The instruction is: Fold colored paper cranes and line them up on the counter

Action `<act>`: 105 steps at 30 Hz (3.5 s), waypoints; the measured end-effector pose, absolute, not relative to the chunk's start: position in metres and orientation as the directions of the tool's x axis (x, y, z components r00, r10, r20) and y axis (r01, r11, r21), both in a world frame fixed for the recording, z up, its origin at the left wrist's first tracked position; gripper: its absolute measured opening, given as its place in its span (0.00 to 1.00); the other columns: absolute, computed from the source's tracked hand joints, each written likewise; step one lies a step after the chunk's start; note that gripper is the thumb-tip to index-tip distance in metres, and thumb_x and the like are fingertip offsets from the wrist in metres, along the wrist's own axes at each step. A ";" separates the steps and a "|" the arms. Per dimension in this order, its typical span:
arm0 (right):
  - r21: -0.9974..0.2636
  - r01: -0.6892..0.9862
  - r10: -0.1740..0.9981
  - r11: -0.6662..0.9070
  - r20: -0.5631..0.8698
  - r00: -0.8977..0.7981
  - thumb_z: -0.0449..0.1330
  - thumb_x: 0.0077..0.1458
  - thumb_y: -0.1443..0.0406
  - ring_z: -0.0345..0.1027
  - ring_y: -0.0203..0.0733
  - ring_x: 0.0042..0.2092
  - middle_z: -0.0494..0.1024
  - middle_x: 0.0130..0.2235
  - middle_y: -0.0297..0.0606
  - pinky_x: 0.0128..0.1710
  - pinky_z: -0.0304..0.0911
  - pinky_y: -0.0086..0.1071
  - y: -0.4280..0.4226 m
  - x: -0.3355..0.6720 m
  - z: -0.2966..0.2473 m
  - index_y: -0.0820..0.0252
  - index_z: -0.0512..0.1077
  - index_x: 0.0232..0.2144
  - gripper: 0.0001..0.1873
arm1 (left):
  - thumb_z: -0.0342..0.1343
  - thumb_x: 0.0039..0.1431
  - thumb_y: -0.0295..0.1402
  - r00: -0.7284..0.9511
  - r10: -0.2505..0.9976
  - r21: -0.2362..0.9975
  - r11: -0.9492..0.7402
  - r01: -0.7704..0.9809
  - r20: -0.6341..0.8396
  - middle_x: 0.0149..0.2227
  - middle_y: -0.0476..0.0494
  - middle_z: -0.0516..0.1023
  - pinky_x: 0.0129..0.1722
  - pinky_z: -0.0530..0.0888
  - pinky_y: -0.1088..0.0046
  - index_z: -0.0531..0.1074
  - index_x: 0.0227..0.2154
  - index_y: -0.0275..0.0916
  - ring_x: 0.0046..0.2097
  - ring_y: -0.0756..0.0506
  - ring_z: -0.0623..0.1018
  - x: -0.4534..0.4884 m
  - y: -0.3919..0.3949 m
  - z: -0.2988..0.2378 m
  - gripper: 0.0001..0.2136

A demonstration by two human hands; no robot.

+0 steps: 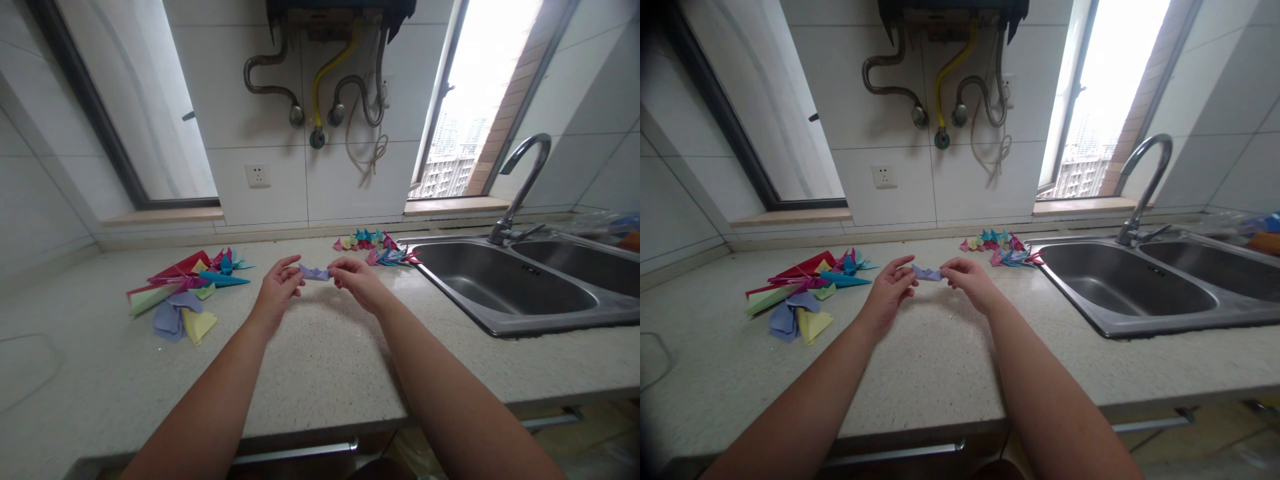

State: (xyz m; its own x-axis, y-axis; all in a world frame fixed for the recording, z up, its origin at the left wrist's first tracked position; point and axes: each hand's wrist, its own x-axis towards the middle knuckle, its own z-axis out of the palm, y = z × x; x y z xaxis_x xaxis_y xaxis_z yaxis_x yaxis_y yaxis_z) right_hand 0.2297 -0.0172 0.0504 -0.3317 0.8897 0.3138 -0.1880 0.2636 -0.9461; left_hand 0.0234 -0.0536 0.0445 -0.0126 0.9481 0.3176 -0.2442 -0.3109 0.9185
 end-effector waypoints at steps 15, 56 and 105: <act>-0.913 -0.263 0.867 0.311 0.386 -0.316 0.72 0.45 0.62 0.65 0.33 0.29 0.75 0.29 0.33 0.30 0.59 0.30 -0.021 0.230 0.054 0.57 0.80 0.33 0.11 | 0.66 0.49 0.32 -0.052 0.929 0.891 -0.365 -0.270 0.365 0.44 0.43 0.79 0.29 0.69 0.79 0.78 0.33 0.39 0.37 0.50 0.74 0.024 -0.054 0.045 0.08; -0.987 -0.112 0.755 0.116 0.161 -0.635 0.65 0.53 0.56 0.72 0.36 0.29 0.79 0.30 0.38 0.33 0.66 0.31 -0.036 0.225 0.061 0.62 0.73 0.33 0.14 | 0.68 0.48 0.39 0.195 0.950 0.959 -0.205 -0.197 0.244 0.32 0.44 0.77 0.28 0.67 0.76 0.78 0.34 0.36 0.32 0.50 0.73 0.028 -0.064 0.051 0.13; -0.646 0.288 0.676 0.706 0.495 -0.546 0.67 0.46 0.66 0.68 0.37 0.35 0.77 0.44 0.38 0.35 0.64 0.31 -0.042 0.216 0.058 0.54 0.69 0.53 0.30 | 0.56 0.54 0.41 0.137 0.981 0.965 -0.166 0.205 0.139 0.24 0.46 0.75 0.24 0.64 0.76 0.76 0.25 0.36 0.26 0.49 0.73 0.029 -0.056 0.041 0.12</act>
State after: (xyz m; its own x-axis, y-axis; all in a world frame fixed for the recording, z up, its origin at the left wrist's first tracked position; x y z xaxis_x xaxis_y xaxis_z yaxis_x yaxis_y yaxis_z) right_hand 0.2161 -0.0416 0.0579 -0.5461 0.6759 0.4949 0.2885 0.7064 -0.6464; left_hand 0.0285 -0.0558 0.0410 0.1373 0.9807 0.1393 0.2045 -0.1656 0.9647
